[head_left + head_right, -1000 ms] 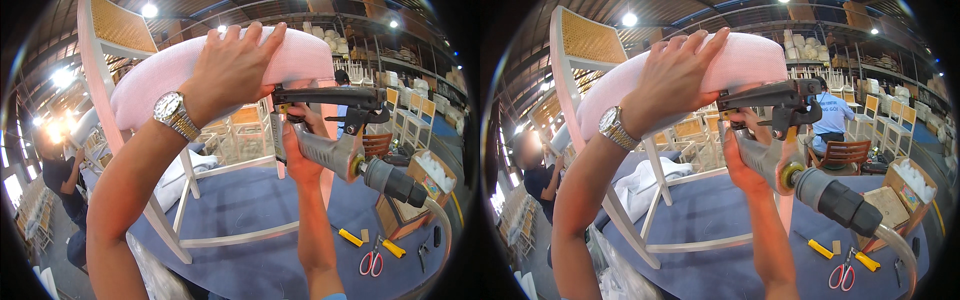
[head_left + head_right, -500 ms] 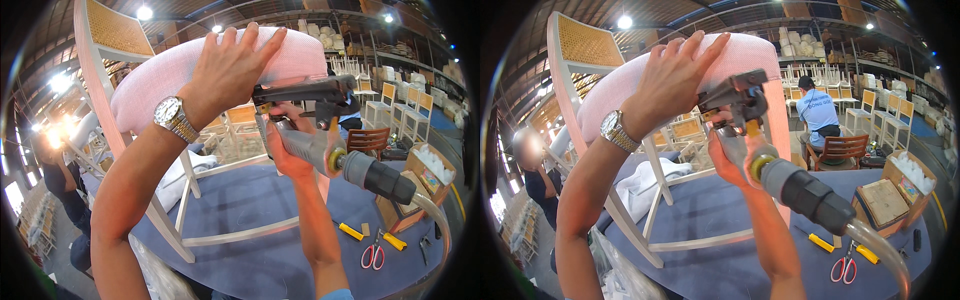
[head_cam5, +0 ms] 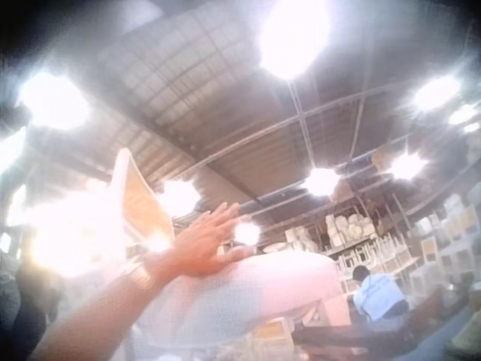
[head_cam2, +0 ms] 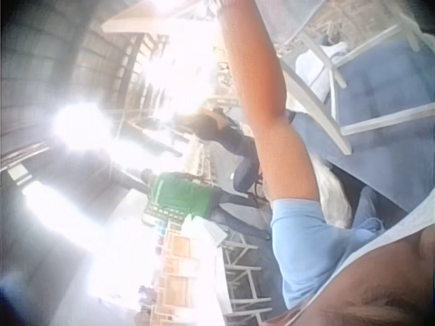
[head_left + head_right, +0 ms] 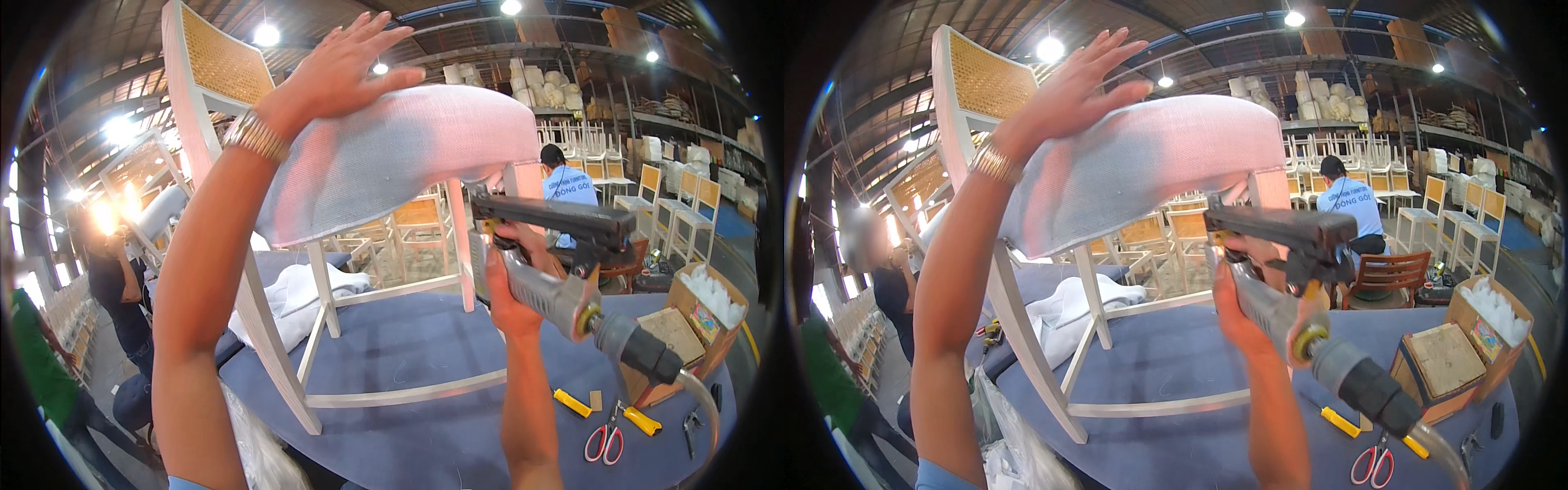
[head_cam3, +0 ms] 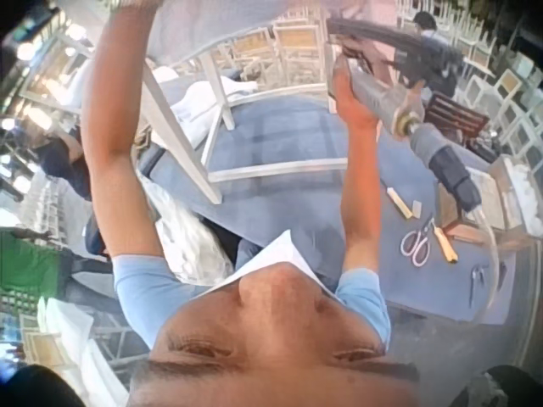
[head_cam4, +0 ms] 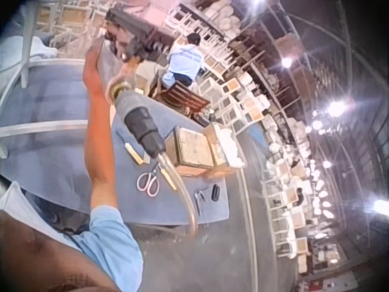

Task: The person staples light blue fabric onto a white chair frame using a pneumatic staple gun, then trims excess fabric with scissors and a yellow utility knife. The chair is rotated and repositioned repeatedly to access different edges. The person works at a blue-covered table in a workshop with other chairs and workers visible.

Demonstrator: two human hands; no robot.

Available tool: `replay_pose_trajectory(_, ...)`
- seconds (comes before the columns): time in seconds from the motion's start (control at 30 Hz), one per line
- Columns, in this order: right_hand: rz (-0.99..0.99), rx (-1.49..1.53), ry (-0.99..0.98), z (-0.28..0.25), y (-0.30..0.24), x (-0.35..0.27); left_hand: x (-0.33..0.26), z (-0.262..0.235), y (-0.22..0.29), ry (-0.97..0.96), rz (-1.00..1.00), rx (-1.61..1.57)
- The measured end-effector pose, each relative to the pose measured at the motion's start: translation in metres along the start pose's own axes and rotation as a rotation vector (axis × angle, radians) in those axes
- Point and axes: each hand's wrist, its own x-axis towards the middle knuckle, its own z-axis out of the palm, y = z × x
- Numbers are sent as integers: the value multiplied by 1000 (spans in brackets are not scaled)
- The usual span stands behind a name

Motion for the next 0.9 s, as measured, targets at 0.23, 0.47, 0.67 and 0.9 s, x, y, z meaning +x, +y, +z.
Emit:
replay_pose_trajectory(0.23,7,43,-45,-8,-3,1,4,7,36,-525,-108,-400)
replay_pose_trajectory(0.47,9,120,-3,25,0,-1,-42,3,69,-127,45,52)
replay_pose_trajectory(0.67,15,58,-19,47,8,-5,-58,11,87,-26,9,150)
replay_pose_trajectory(0.9,0,112,-26,61,18,-6,-61,18,92,-4,-9,139)
